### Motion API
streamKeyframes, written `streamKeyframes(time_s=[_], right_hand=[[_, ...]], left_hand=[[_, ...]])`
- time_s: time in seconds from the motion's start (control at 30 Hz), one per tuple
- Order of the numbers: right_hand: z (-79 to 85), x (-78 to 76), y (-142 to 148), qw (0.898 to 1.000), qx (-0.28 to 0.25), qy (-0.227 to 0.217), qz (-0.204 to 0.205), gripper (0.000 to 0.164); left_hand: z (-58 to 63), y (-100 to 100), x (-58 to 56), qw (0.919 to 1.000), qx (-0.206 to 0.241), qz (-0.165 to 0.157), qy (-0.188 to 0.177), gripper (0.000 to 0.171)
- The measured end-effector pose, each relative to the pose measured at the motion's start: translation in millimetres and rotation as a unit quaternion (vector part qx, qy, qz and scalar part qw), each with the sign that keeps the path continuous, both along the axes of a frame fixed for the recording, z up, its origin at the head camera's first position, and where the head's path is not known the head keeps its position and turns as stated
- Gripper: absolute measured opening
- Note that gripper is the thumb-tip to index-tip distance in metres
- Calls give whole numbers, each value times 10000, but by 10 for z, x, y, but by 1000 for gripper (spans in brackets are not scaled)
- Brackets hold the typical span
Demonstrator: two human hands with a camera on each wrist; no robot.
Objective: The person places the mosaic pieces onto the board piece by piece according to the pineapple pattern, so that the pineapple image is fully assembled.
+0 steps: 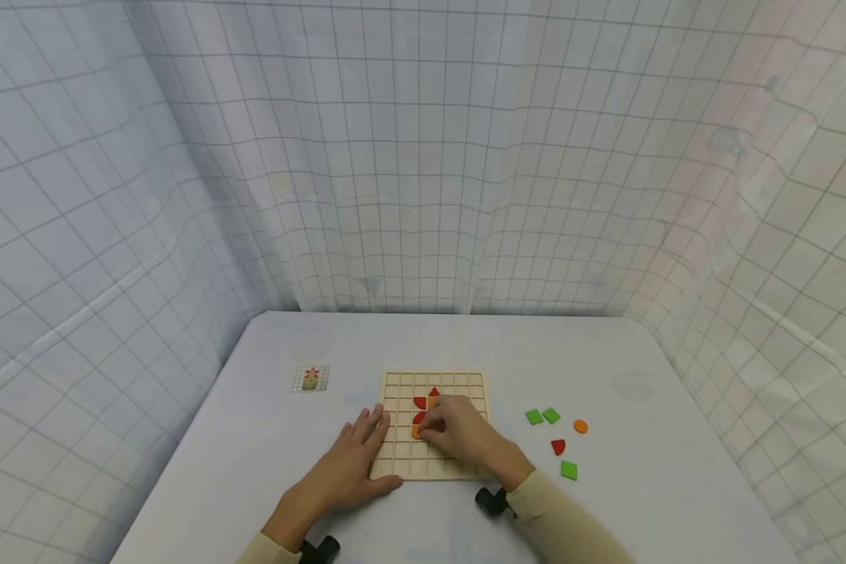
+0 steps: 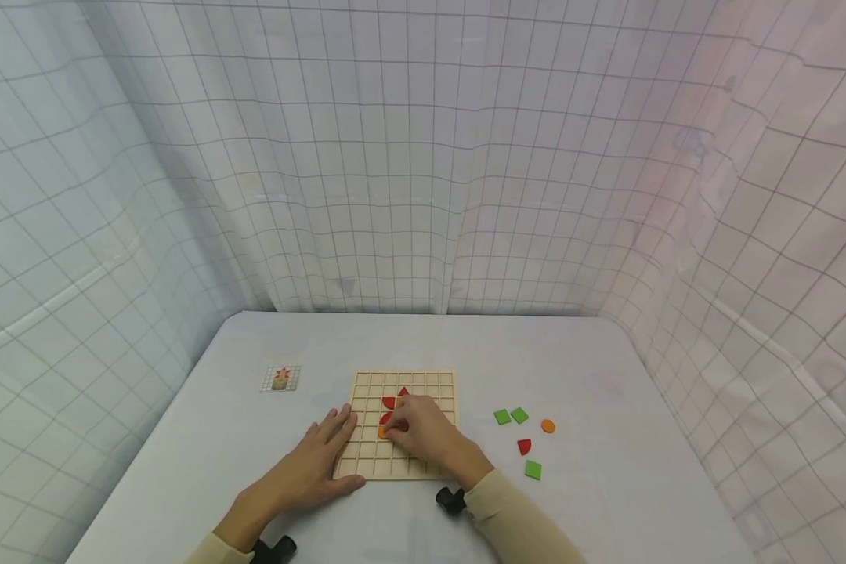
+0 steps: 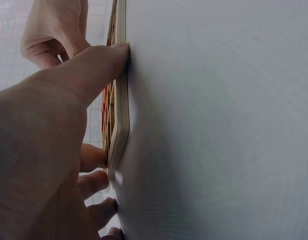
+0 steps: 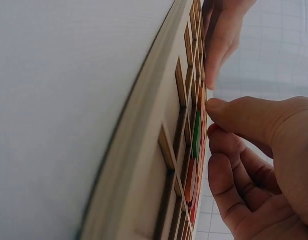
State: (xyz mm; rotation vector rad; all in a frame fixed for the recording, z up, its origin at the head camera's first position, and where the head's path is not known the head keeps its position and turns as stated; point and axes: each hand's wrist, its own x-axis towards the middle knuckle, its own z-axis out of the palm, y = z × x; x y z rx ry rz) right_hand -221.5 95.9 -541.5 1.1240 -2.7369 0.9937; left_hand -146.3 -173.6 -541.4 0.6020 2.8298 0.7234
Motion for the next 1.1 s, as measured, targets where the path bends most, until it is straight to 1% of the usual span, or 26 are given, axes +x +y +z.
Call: streamKeyframes(time_s=[0.2,0.43,0.63,0.83,1.1], right_hand=[[29,34,92,9998,-154,-61,-113,6],[31,34,308,9996,-36,40,-286,7],[24,33,552,9979,25,-129,-641,8],[30,54,818,9958,44,-87,-912,9],[33,88,1295,9922,-65,-139,-1241,17]], left_hand=[[25,3,3,10000,-20,26,-33,115],[12,10,3,10000,-25,58,-56,115],[9,14,-3,9999,-43,103,-87,117],[4,6,-6,9999,-60,81,-72,116],[5,5,-4,9999,-57,65,-83,116]])
